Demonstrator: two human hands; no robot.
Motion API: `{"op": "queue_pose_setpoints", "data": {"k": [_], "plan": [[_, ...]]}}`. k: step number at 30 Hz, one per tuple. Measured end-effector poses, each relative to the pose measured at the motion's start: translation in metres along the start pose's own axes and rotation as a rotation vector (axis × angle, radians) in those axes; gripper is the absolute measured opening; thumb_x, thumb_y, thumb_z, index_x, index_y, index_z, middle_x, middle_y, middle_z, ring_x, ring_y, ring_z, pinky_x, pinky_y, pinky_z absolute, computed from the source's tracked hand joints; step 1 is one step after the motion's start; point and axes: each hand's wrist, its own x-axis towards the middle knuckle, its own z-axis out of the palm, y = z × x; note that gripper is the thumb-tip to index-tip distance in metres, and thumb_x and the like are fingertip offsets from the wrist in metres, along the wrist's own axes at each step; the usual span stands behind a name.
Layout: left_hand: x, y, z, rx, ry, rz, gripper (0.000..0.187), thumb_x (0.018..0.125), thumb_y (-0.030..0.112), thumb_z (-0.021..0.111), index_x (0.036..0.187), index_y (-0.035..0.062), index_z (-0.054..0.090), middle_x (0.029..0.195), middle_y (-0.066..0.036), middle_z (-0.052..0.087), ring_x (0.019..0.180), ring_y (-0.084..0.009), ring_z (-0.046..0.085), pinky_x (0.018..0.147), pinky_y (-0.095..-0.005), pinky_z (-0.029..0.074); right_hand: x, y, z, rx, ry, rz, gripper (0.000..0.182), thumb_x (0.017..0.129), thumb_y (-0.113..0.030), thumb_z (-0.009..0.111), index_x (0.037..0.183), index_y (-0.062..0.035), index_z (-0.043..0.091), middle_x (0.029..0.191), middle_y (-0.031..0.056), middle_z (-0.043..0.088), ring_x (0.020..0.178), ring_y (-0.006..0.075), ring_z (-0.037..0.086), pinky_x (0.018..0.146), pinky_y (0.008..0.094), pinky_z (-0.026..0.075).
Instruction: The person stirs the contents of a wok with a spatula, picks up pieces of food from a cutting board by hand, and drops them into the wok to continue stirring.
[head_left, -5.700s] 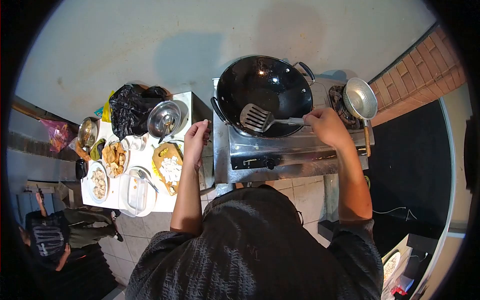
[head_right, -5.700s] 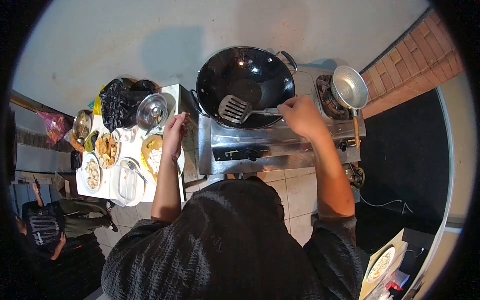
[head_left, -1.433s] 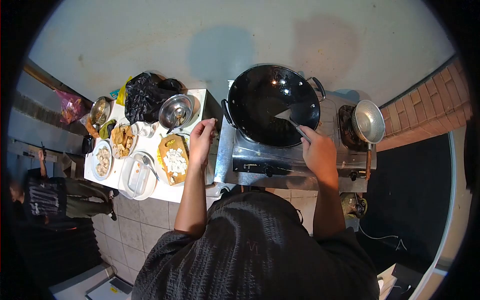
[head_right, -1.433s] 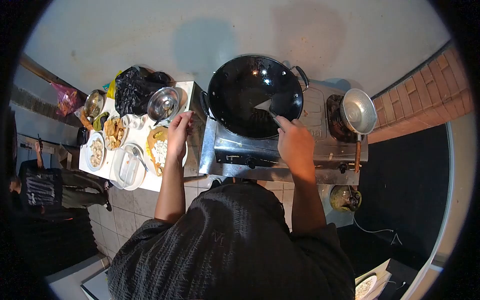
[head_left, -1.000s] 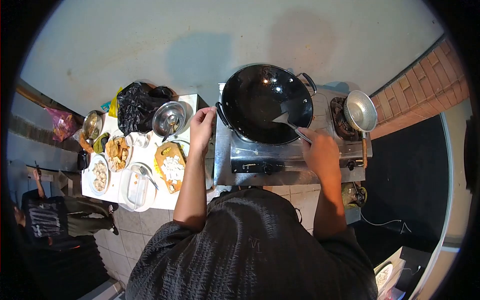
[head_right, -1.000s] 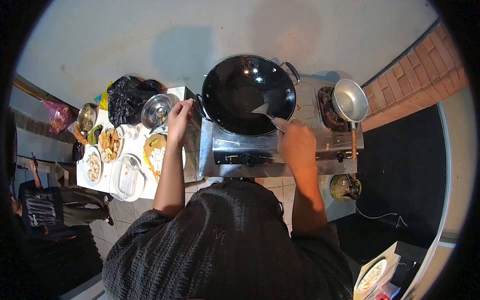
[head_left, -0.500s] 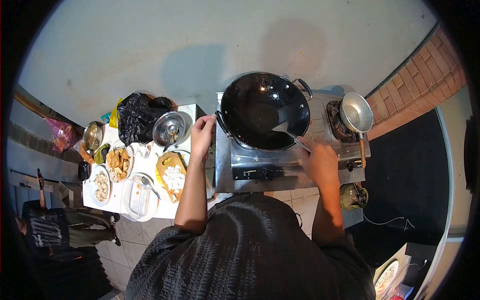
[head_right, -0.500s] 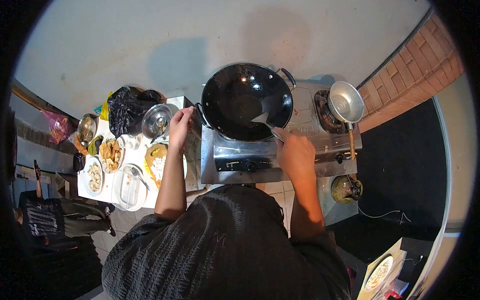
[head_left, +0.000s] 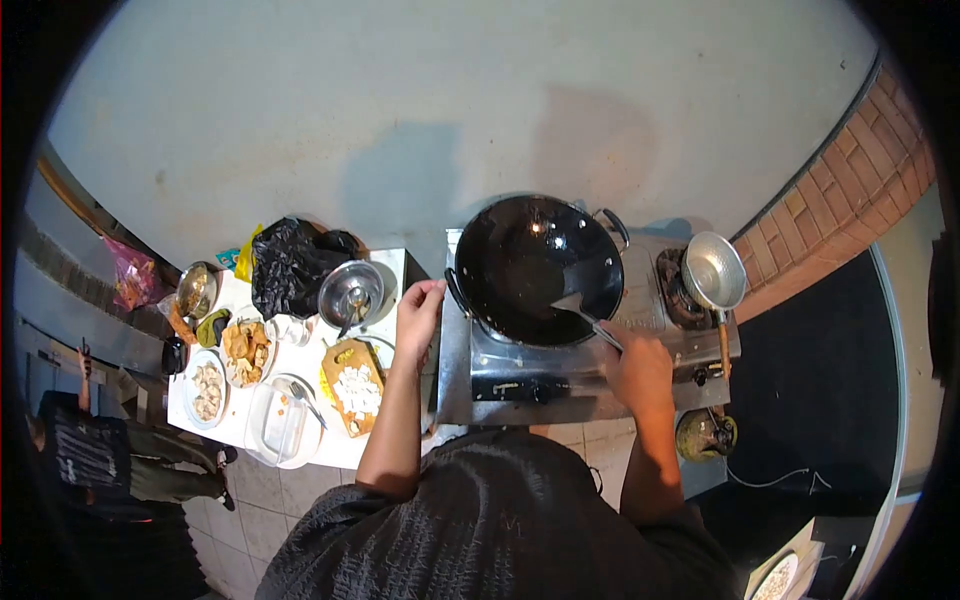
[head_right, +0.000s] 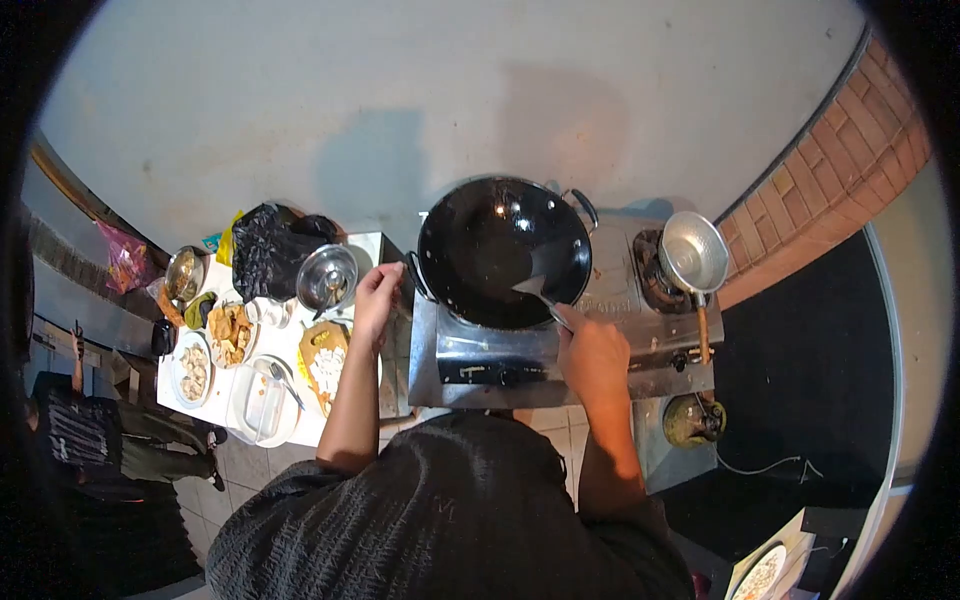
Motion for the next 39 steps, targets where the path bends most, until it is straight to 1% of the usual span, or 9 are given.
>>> {"op": "queue_pose_setpoints", "data": {"k": [6, 10, 12, 16, 17, 18, 22, 27, 39], "plan": [[-0.006, -0.005, 0.001, -0.036, 0.01, 0.018, 0.02, 0.085, 0.025, 0.062, 0.091, 0.0066, 0.062, 0.072, 0.005, 0.052, 0.061, -0.0044, 0.045, 0.053, -0.0184, 0.034, 0.008, 0.005, 0.006, 0.078, 0.115, 0.025, 0.028, 0.077, -0.014, 0.061, 0.106, -0.0134, 0.063, 0.083, 0.0167, 0.061, 0.075, 0.0374, 0.06, 0.066, 0.0452, 0.047], [-0.004, -0.004, 0.0, -0.016, 0.012, 0.017, 0.019, 0.086, 0.025, 0.061, 0.092, 0.007, 0.062, 0.073, 0.005, 0.053, 0.062, -0.0045, 0.045, 0.055, -0.0185, 0.035, 0.027, 0.005, 0.022, 0.108, 0.12, 0.021, 0.029, 0.079, -0.013, 0.06, 0.108, -0.0127, 0.062, 0.083, 0.0168, 0.06, 0.076, 0.0373, 0.059, 0.066, 0.0447, 0.047], [-0.006, -0.008, 0.0, -0.032, 0.016, 0.019, 0.019, 0.086, 0.025, 0.06, 0.093, 0.0071, 0.062, 0.074, 0.005, 0.052, 0.063, -0.0042, 0.045, 0.056, -0.0185, 0.035, 0.037, 0.008, 0.041, 0.138, 0.136, -0.044, 0.029, 0.081, -0.013, 0.057, 0.11, -0.0103, 0.059, 0.084, 0.0174, 0.059, 0.077, 0.0372, 0.059, 0.067, 0.0442, 0.047], [-0.011, -0.007, -0.001, -0.022, 0.022, 0.023, 0.019, 0.086, 0.025, 0.06, 0.093, 0.0075, 0.062, 0.073, 0.005, 0.052, 0.064, -0.0041, 0.045, 0.056, -0.0185, 0.035, 0.05, 0.002, 0.063, 0.137, 0.126, -0.06, 0.029, 0.082, -0.012, 0.055, 0.11, -0.0083, 0.058, 0.085, 0.0183, 0.058, 0.077, 0.0371, 0.058, 0.067, 0.0437, 0.047], [-0.014, -0.006, -0.001, -0.031, 0.022, 0.007, 0.019, 0.087, 0.024, 0.06, 0.093, 0.0055, 0.062, 0.074, 0.004, 0.054, 0.065, -0.0047, 0.045, 0.059, -0.0193, 0.036, 0.051, 0.0, 0.066, 0.135, 0.127, -0.065, 0.028, 0.082, -0.012, 0.055, 0.109, -0.0074, 0.058, 0.085, 0.0188, 0.058, 0.077, 0.0374, 0.058, 0.067, 0.0437, 0.047], [-0.013, -0.003, 0.0, -0.041, 0.019, 0.001, 0.019, 0.087, 0.022, 0.059, 0.093, 0.0036, 0.062, 0.075, 0.003, 0.055, 0.067, -0.0054, 0.046, 0.061, -0.0202, 0.037, 0.055, -0.001, 0.067, 0.133, 0.137, -0.073, 0.028, 0.082, -0.012, 0.054, 0.109, -0.0066, 0.057, 0.085, 0.0192, 0.058, 0.076, 0.0378, 0.058, 0.066, 0.0438, 0.048], [-0.018, -0.003, -0.002, -0.044, 0.034, -0.038, 0.02, 0.087, 0.021, 0.059, 0.094, 0.0033, 0.062, 0.077, 0.003, 0.056, 0.069, -0.0053, 0.046, 0.063, -0.0198, 0.038, 0.057, -0.008, 0.068, 0.093, 0.125, -0.075, 0.027, 0.082, -0.013, 0.055, 0.108, -0.0067, 0.058, 0.083, 0.0194, 0.057, 0.074, 0.0383, 0.058, 0.065, 0.044, 0.048], [-0.017, -0.007, -0.008, -0.043, 0.045, -0.006, 0.02, 0.087, 0.021, 0.059, 0.095, 0.0031, 0.063, 0.08, 0.002, 0.058, 0.073, -0.0058, 0.048, 0.066, -0.0203, 0.038, 0.054, -0.009, 0.07, 0.061, 0.098, -0.091, 0.027, 0.082, -0.012, 0.055, 0.108, -0.0071, 0.058, 0.082, 0.019, 0.057, 0.072, 0.0374, 0.059, 0.063, 0.044, 0.048], [-0.022, -0.008, -0.008, -0.031, 0.053, -0.022, 0.021, 0.087, 0.022, 0.058, 0.095, 0.0033, 0.062, 0.08, 0.002, 0.058, 0.072, -0.0064, 0.048, 0.066, -0.0206, 0.038, 0.034, -0.02, 0.057, 0.042, 0.042, -0.071, 0.027, 0.08, -0.012, 0.057, 0.106, -0.0092, 0.061, 0.081, 0.0171, 0.058, 0.072, 0.0353, 0.06, 0.063, 0.0425, 0.049]]}}
